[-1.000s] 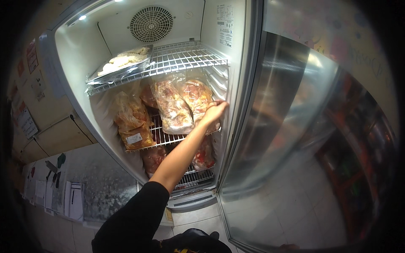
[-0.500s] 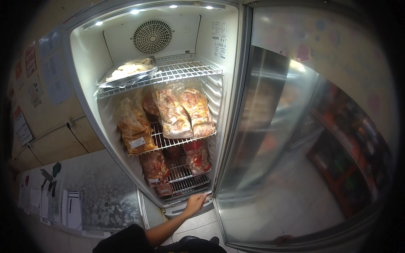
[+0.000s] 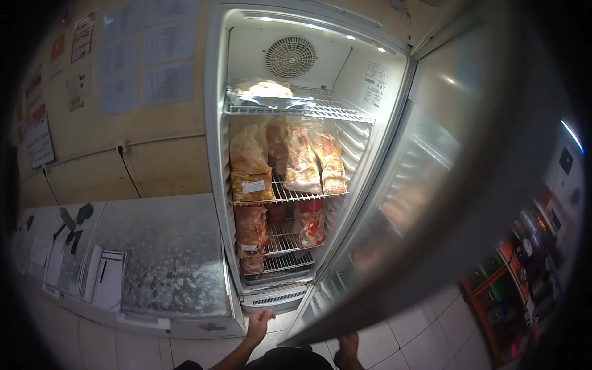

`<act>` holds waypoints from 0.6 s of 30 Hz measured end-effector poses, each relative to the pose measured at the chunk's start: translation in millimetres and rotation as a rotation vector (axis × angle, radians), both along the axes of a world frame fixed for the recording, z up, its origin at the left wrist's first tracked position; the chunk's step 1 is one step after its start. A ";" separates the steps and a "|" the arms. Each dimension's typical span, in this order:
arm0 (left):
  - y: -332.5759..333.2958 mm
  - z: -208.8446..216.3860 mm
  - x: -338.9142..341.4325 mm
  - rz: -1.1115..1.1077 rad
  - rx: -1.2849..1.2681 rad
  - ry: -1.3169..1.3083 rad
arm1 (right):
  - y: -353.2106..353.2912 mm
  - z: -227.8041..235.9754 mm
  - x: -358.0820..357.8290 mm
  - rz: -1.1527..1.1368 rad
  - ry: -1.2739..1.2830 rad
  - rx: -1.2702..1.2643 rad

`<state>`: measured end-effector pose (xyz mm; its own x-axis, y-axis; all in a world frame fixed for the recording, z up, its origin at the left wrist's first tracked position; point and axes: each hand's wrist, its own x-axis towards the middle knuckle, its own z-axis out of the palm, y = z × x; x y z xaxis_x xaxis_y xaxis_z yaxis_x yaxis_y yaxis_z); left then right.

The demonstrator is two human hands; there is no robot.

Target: The person removes a tray of breaded food from a refrigerator, transfers the food to another tray, and discards the crumbs into a trash bin. The person then covers the tray with plastic wrap and places it back into the refrigerator.

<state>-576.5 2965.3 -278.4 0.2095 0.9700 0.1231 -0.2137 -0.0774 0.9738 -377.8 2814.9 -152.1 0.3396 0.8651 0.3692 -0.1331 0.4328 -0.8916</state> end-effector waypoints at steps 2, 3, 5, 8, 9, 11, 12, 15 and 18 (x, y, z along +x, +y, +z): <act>-4.7 41.3 -10.4 0.104 0.083 -0.126 | 23.1 67.9 -40.3 0.092 -0.347 -0.172; -9.4 62.1 -16.2 0.094 0.122 -0.179 | 28.3 79.4 -49.0 0.083 -0.347 -0.161; -2.0 58.3 -26.3 0.041 0.204 -0.186 | 32.8 89.7 -62.9 0.101 -0.603 -0.218; 28.9 56.6 -32.3 0.291 0.340 -0.085 | 26.7 77.6 -60.9 0.069 -0.686 -0.331; 41.4 54.6 -34.0 0.368 0.387 -0.048 | 22.3 70.5 -58.7 0.052 -0.662 -0.328; 77.5 42.8 -37.6 0.468 0.273 0.110 | 8.8 52.8 -47.1 0.126 -0.674 -0.518; 90.6 61.6 -33.3 0.447 0.195 0.115 | -1.0 41.7 -34.6 0.094 -0.650 -0.523; 153.0 47.3 -48.5 0.526 0.303 0.140 | -29.7 0.8 -7.8 0.143 -0.734 -0.718; 176.8 62.6 -36.9 0.551 0.333 0.194 | -68.0 -16.8 24.0 0.136 -0.712 -0.942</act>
